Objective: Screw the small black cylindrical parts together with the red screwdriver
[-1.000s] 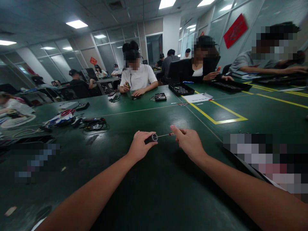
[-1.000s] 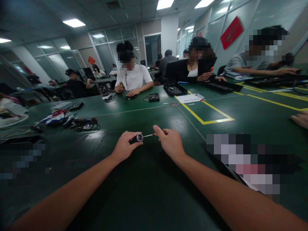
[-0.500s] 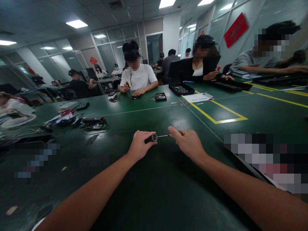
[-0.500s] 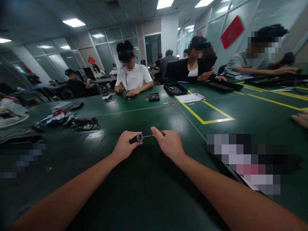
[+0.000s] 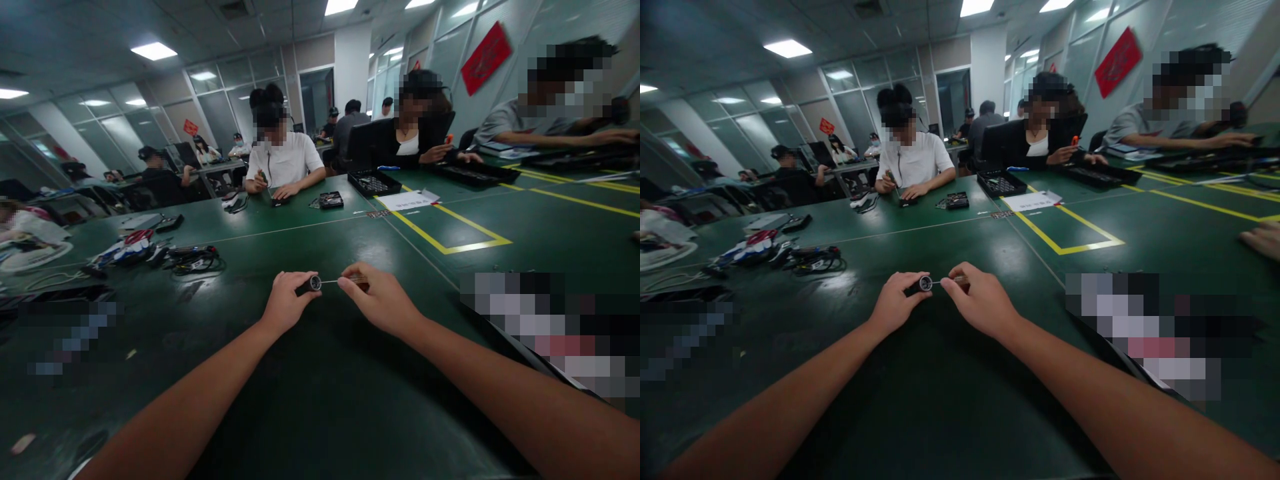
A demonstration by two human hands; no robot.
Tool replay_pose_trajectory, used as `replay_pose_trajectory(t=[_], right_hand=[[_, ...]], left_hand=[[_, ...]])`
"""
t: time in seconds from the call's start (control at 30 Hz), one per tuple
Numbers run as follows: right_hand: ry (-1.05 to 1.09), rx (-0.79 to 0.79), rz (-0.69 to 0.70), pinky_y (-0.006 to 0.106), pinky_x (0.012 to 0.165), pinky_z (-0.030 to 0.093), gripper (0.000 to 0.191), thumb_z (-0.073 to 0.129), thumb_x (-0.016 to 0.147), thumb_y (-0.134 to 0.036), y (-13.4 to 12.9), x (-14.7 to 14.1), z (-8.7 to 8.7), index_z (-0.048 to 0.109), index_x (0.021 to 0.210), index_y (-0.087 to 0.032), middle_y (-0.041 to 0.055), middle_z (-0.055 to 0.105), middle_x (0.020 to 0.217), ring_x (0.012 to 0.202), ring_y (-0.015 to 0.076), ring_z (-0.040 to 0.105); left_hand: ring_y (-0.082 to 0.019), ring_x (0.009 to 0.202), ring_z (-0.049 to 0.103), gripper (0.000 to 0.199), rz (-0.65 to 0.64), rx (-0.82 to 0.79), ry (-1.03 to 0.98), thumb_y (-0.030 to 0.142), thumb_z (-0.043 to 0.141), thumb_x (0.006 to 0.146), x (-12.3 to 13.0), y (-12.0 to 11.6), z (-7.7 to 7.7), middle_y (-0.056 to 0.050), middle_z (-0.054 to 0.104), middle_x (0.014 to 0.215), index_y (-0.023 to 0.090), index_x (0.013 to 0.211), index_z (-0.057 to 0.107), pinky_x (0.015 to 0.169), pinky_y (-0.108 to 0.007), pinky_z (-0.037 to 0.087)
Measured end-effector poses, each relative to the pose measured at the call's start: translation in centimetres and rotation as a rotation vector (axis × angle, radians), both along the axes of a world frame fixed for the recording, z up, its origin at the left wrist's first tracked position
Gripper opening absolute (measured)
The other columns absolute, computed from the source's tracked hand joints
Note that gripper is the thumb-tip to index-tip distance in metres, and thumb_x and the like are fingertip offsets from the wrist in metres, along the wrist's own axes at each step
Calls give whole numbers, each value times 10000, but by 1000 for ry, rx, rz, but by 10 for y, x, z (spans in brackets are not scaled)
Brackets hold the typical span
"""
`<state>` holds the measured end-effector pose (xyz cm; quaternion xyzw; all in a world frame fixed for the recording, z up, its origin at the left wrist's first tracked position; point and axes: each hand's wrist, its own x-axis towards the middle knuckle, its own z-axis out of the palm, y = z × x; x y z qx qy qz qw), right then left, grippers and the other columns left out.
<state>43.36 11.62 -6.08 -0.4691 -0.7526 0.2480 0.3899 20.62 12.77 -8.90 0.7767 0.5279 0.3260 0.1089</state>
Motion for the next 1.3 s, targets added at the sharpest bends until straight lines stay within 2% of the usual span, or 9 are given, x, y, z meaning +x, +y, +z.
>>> replay_pose_trajectory(t=[0.13, 0.23, 0.33, 0.6, 0.77, 0.87, 1.0, 1.1, 1.3], right_hand=[[22, 29, -73, 328, 636, 427, 436, 360, 1021, -477, 1, -1, -1, 704, 887, -245, 28, 716, 749, 711, 219, 677], [69, 29, -100, 331, 642, 428, 322, 405, 998, -407, 0, -1, -2, 663, 1094, -239, 40, 735, 859, 719, 218, 664], [140, -3, -61, 324, 628, 423, 298, 468, 950, -341, -2, -2, -3, 560, 1208, -225, 21, 690, 823, 685, 207, 622], [156, -92, -82, 324, 605, 403, 222, 428, 971, -401, -4, -2, -3, 582, 1004, -244, 11, 654, 774, 667, 201, 602], [439, -123, -31, 324, 668, 476, 195, 584, 886, -411, 1, -8, -11, 567, 972, -236, 10, 649, 804, 719, 185, 615], [676, -277, -37, 347, 731, 518, 276, 639, 842, -487, 10, -10, -16, 593, 873, -217, 26, 651, 798, 729, 181, 626], [886, -481, -156, 344, 644, 527, 337, 618, 855, -550, 21, -5, -21, 584, 797, -220, -21, 543, 656, 550, 140, 519], [877, -423, -214, 330, 625, 520, 310, 635, 859, -523, 23, -3, -23, 592, 800, -221, -19, 543, 679, 557, 135, 505], [785, -306, -133, 320, 620, 476, 339, 625, 860, -552, 18, -9, -23, 605, 835, -214, -6, 589, 687, 620, 155, 560]], left_hand=[[-263, 1177, 610, 351, -13, 4, 1, 282, 743, 871, 1, -1, -1, -43, 707, 1233, 291, 1216, 681, 1143, -553, 304], [-265, 1193, 601, 353, -23, -11, 18, 295, 741, 873, 2, -2, -2, -39, 705, 1235, 301, 1221, 680, 1172, -582, 246], [-262, 1201, 596, 374, -26, -7, 14, 303, 748, 869, 2, -2, -3, -34, 702, 1243, 306, 1235, 670, 1174, -587, 234], [-270, 1180, 610, 337, -8, -10, 9, 285, 745, 869, 3, -2, 0, -47, 713, 1219, 288, 1201, 684, 1157, -577, 273], [-269, 1177, 610, 336, 5, -5, 7, 277, 732, 878, 3, -3, 1, -47, 708, 1227, 285, 1210, 679, 1148, -569, 298], [-261, 1192, 602, 348, -9, 33, 41, 283, 728, 884, 3, -5, 3, -37, 702, 1238, 302, 1227, 671, 1174, -579, 254], [-244, 1210, 588, 363, -23, 62, 99, 282, 721, 892, 4, -8, 5, -17, 695, 1250, 327, 1247, 658, 1203, -585, 189], [-254, 1219, 583, 361, -3, 0, 94, 287, 718, 893, 4, -7, 4, -26, 695, 1249, 315, 1249, 659, 1195, -602, 202], [-260, 1212, 585, 361, -6, -17, 94, 308, 731, 884, 5, -5, 1, -26, 700, 1241, 309, 1239, 665, 1196, -605, 191]])
